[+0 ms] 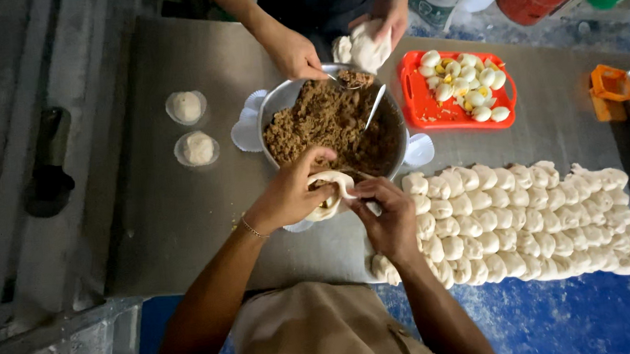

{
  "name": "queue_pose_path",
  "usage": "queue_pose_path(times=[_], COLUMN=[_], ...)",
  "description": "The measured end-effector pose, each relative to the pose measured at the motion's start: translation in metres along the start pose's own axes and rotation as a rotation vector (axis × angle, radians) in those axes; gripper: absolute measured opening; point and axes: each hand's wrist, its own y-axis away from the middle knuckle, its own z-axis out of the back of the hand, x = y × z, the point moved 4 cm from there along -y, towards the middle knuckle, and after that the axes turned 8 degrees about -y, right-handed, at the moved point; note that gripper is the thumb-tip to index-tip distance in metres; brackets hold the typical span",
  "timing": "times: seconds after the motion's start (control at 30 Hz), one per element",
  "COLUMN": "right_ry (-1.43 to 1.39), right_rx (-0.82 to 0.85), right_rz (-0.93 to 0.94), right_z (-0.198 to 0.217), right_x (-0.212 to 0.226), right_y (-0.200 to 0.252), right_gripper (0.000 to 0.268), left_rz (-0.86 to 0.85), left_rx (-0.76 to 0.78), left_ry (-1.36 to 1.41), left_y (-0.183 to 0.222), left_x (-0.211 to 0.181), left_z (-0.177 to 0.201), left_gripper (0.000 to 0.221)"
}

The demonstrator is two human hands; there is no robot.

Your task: The person prepares stuffed dough buns by manually flattening dough pieces, wrapping them around a savory meat filling and boiled egg slices, and then placing the assembled items into paper liners on a commercial workspace.

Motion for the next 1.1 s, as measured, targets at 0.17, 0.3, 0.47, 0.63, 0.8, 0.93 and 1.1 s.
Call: queue_pose_path(times=[0.17, 0.3, 0.47, 0.63, 0.8, 0.93, 1.1], right_ry=[-0.221, -0.400, -0.277, -0.015, -0.312, -0.166, -0.393], right_rx=[-0.046, 0.050, -0.012, -0.099, -0.136, -0.216, -0.343], right_rz=[-0.182, -0.298, -0.222, 0.012, -0.244, -0.057, -0.405], right_z=[-0.002, -0.004, 0.005, 0.020, 0.035, 0.051, 0.083], right_x=[-0.013, -0.025, -0.020, 0.000, -0.022, -0.035, -0.065], right_y=[-0.004, 0.000, 0.003, 0.013, 0.010, 0.016, 0.020], right_gripper=[0.029, 0.035, 0.018, 0.026, 0.042, 0.023, 0.025], left_rz=[-0.037, 0.046, 0.039, 0.101, 0.193, -0.102, -0.171], left_rx=[0.061, 0.153, 0.220, 0.305, 0.306, 0.214, 0.409], left_ry=[-0.107, -0.155, -0.024, -0.119, -0.097, -0.289, -0.131], left_y=[-0.006, -0.005, -0.010, -0.012, -0.041, -0.056, -0.080], left_x=[-0.001, 0.007, 0.008, -0.002, -0.028, -0.049, -0.052], left_z=[-0.008, -0.008, -0.010, -0.024, -0.044, -0.057, -0.067], left_gripper=[0.024, 0.022, 0.028, 0.028, 0.034, 0.033, 0.029])
